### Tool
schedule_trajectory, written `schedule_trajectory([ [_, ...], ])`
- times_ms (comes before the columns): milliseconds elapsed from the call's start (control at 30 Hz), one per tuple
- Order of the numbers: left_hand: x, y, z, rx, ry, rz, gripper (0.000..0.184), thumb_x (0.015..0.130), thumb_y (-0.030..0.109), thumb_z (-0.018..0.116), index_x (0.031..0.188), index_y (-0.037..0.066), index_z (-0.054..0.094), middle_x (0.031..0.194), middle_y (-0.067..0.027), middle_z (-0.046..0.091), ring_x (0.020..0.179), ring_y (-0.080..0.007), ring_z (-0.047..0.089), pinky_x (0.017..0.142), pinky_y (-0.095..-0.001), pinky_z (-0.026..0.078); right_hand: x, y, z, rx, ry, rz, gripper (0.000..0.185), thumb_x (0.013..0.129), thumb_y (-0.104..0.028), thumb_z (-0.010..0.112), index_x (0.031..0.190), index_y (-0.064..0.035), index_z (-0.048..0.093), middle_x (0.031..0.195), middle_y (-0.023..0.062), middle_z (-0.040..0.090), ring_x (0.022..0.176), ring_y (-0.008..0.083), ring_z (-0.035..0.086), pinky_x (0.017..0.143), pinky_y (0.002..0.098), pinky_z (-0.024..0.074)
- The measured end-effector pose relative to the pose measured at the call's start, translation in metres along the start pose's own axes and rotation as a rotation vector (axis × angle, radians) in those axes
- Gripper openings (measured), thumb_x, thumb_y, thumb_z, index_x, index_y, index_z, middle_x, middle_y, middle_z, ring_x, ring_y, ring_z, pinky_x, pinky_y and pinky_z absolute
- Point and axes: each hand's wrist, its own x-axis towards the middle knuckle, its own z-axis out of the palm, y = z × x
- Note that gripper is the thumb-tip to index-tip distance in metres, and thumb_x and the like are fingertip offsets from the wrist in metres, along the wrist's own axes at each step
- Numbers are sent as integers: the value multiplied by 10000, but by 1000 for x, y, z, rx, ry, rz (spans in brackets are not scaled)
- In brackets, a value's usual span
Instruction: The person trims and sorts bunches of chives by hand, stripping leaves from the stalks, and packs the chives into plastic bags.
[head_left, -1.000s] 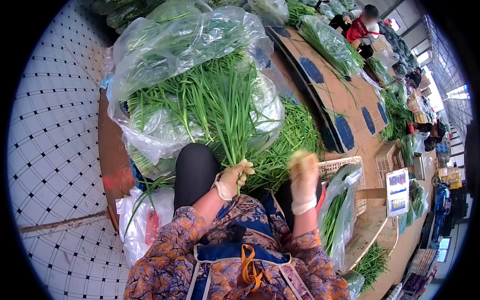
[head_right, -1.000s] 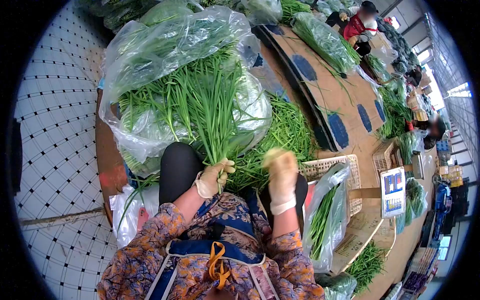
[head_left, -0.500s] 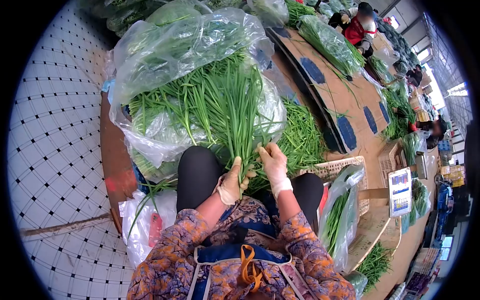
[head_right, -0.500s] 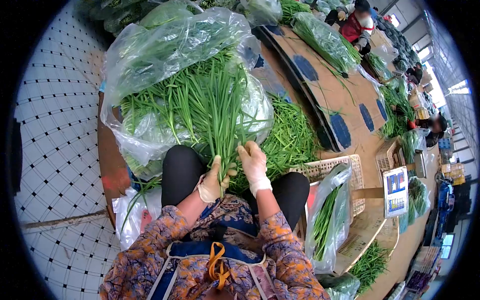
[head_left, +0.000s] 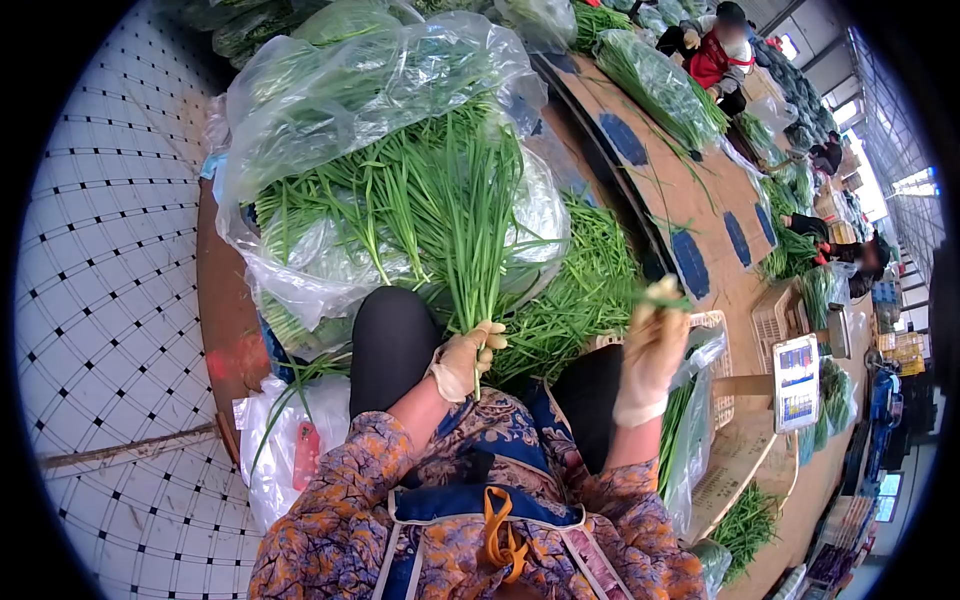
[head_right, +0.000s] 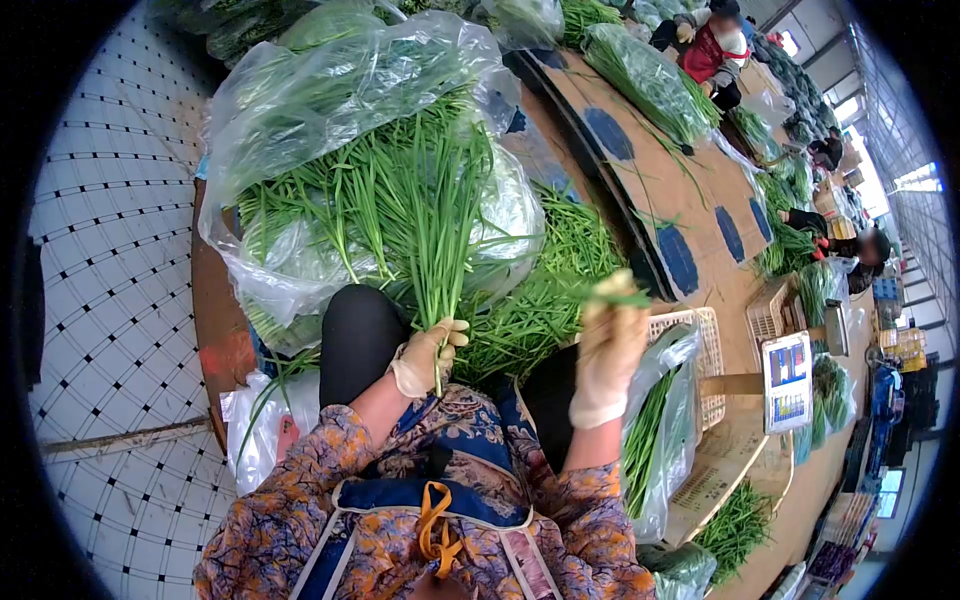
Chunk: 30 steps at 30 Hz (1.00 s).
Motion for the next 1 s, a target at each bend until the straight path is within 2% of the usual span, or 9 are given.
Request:
schedule_trajectory([
  [167,9,-15,19,207,223,116,233,849,181,580,1037,44,564,717,-37,598,448,-71,450,368,-213,303,-6,58,-22,-779,-72,566,858,781,-341,683,1379,27,191,1263,220,462,1145,298,476,979,359,389],
  [233,18,-33,21,432,347,309,242,837,151,575,1051,44,540,806,-84,634,563,-136,556,467,-267,421,-33,103,-9,-800,-226,679,859,780,-297,688,1365,75,182,1255,226,458,1171,272,445,967,326,379],
  [300,20,-42,15,788,305,582,335,795,174,596,1082,28,501,952,-161,615,921,-302,593,795,-389,454,-48,139,-1,-907,-348,489,748,796,-198,668,1346,66,236,1211,182,496,1108,225,483,931,313,395],
  [500,-32,-10,54,916,273,804,508,780,155,610,1216,47,373,1021,-173,585,939,-329,588,803,-377,458,-38,86,43,-360,-364,571,355,843,5,552,1184,-3,453,1068,50,573,944,105,539,829,234,440],
  [567,-38,-6,61,346,-110,756,546,782,36,597,1256,31,327,1170,-157,488,1073,-243,507,917,-315,398,-32,75,45,-269,-402,609,345,840,-52,574,1163,8,467,1012,71,586,892,146,569,813,251,458],
  [633,-38,7,59,177,-126,672,440,810,42,583,1207,11,397,1089,-140,545,1009,-226,546,881,-308,437,-22,66,43,-437,-452,672,317,859,-157,569,1121,6,494,909,58,589,781,120,571,679,230,467],
  [700,-29,19,31,-147,-362,25,318,853,85,563,1143,-14,479,1009,-116,602,908,-172,578,784,-276,484,-8,81,10,-394,-487,1069,404,860,-281,591,1133,-4,484,973,79,576,799,112,548,672,228,457],
  [900,-14,0,4,-20,-162,-4,334,898,151,519,1175,-33,495,1021,-118,621,888,-171,603,736,-281,509,-38,117,-33,-565,-159,807,532,899,-231,533,1292,71,339,1069,125,549,857,132,547,761,227,447],
  [1000,-19,7,16,-215,-297,-31,357,883,56,498,1225,-24,433,1125,-154,568,951,-255,606,775,-343,534,-44,97,-15,-555,-180,700,612,890,-48,496,1375,60,140,1104,140,546,895,137,549,770,238,462],
])
